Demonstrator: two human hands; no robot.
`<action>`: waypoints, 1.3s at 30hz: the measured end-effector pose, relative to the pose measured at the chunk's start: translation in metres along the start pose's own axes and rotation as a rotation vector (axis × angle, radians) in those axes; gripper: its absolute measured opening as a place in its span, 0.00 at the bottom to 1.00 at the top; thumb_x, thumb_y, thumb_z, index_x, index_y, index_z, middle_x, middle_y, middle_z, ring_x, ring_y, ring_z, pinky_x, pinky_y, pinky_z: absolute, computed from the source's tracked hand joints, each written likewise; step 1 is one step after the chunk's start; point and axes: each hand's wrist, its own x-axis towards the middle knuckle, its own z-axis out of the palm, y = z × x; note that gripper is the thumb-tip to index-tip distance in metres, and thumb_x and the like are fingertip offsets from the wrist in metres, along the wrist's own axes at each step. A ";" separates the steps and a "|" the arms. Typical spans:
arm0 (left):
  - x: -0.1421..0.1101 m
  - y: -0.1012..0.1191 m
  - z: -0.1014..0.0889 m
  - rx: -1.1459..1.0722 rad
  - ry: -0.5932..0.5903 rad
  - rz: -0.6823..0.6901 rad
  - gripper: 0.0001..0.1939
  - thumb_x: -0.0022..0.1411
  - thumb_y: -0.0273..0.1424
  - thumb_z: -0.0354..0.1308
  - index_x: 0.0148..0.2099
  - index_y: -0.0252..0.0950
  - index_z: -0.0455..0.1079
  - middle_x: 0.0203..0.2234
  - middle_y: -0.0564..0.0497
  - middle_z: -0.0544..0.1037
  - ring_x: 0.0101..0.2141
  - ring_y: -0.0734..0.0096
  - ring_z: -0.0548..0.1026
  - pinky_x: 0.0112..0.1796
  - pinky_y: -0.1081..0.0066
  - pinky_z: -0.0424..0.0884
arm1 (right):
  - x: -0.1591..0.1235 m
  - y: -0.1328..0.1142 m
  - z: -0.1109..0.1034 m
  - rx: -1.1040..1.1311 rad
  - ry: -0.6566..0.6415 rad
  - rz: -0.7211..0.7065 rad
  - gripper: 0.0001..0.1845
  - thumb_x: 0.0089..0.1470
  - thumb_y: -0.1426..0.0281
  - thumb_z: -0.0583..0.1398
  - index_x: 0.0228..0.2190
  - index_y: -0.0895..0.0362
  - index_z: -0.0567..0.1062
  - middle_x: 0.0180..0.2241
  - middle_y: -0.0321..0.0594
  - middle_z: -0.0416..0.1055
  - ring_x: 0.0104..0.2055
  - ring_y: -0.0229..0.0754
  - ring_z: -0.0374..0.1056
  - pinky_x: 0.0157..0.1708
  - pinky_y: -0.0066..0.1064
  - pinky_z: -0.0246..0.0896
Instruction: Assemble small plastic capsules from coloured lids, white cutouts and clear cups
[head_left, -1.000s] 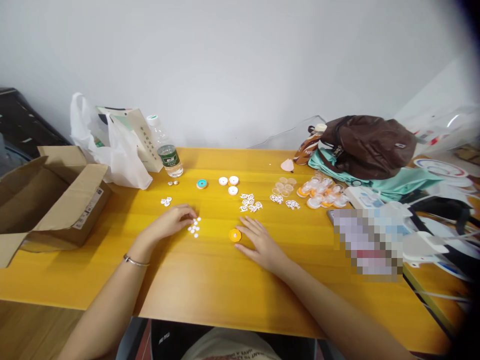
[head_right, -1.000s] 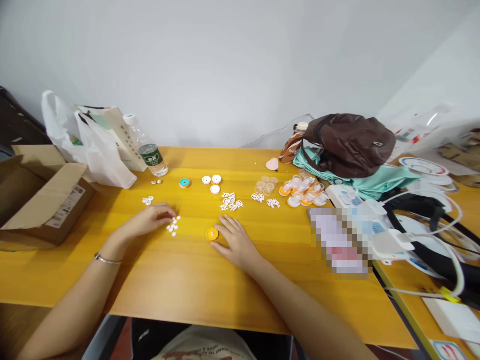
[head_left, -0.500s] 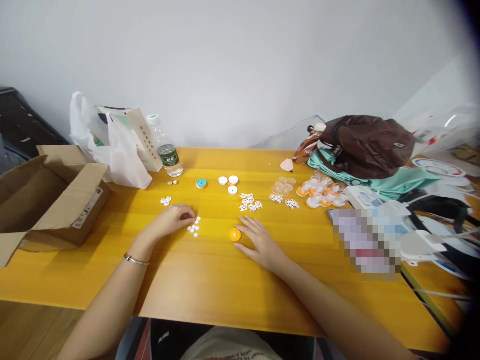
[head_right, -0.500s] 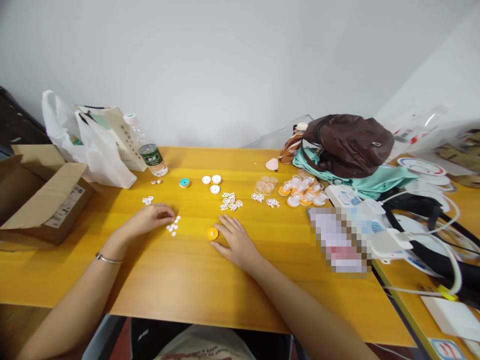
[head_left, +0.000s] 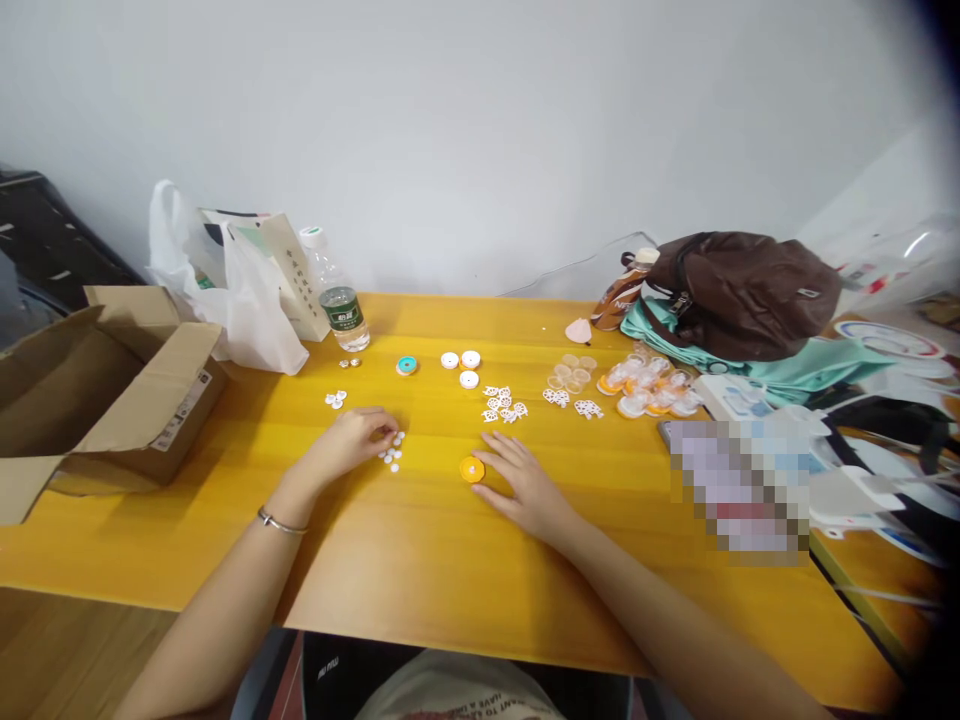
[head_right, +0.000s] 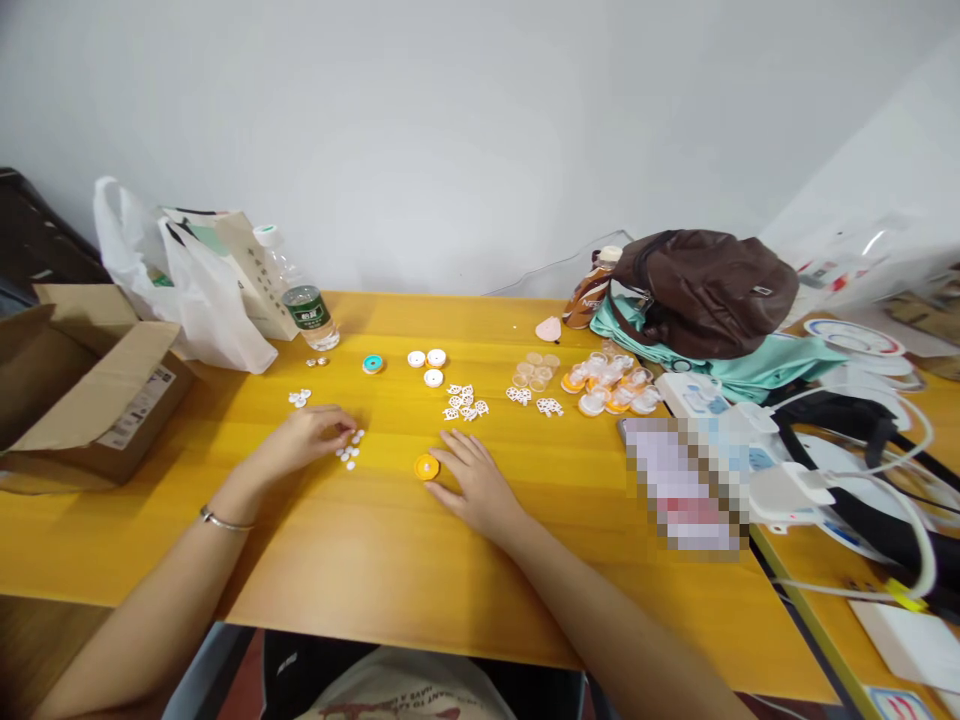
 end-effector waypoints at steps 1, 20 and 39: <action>0.000 0.005 0.001 -0.012 0.018 0.035 0.08 0.58 0.30 0.50 0.35 0.35 0.69 0.29 0.49 0.74 0.29 0.73 0.71 0.32 0.74 0.65 | 0.000 0.000 0.000 0.002 0.002 -0.001 0.19 0.53 0.62 0.54 0.46 0.54 0.67 0.56 0.46 0.56 0.59 0.48 0.50 0.56 0.47 0.47; 0.010 0.056 0.056 0.155 0.029 0.498 0.12 0.63 0.28 0.43 0.43 0.37 0.67 0.36 0.48 0.75 0.38 0.73 0.70 0.40 0.70 0.61 | 0.001 -0.002 0.002 -0.031 0.036 -0.002 0.18 0.52 0.61 0.55 0.44 0.52 0.70 0.54 0.45 0.59 0.58 0.49 0.52 0.55 0.46 0.49; 0.003 0.024 0.012 0.066 0.168 0.223 0.11 0.61 0.30 0.47 0.43 0.37 0.68 0.35 0.47 0.73 0.36 0.70 0.70 0.39 0.69 0.63 | -0.001 0.000 -0.001 0.012 -0.006 0.018 0.20 0.53 0.59 0.54 0.46 0.52 0.67 0.56 0.44 0.56 0.59 0.47 0.50 0.56 0.46 0.46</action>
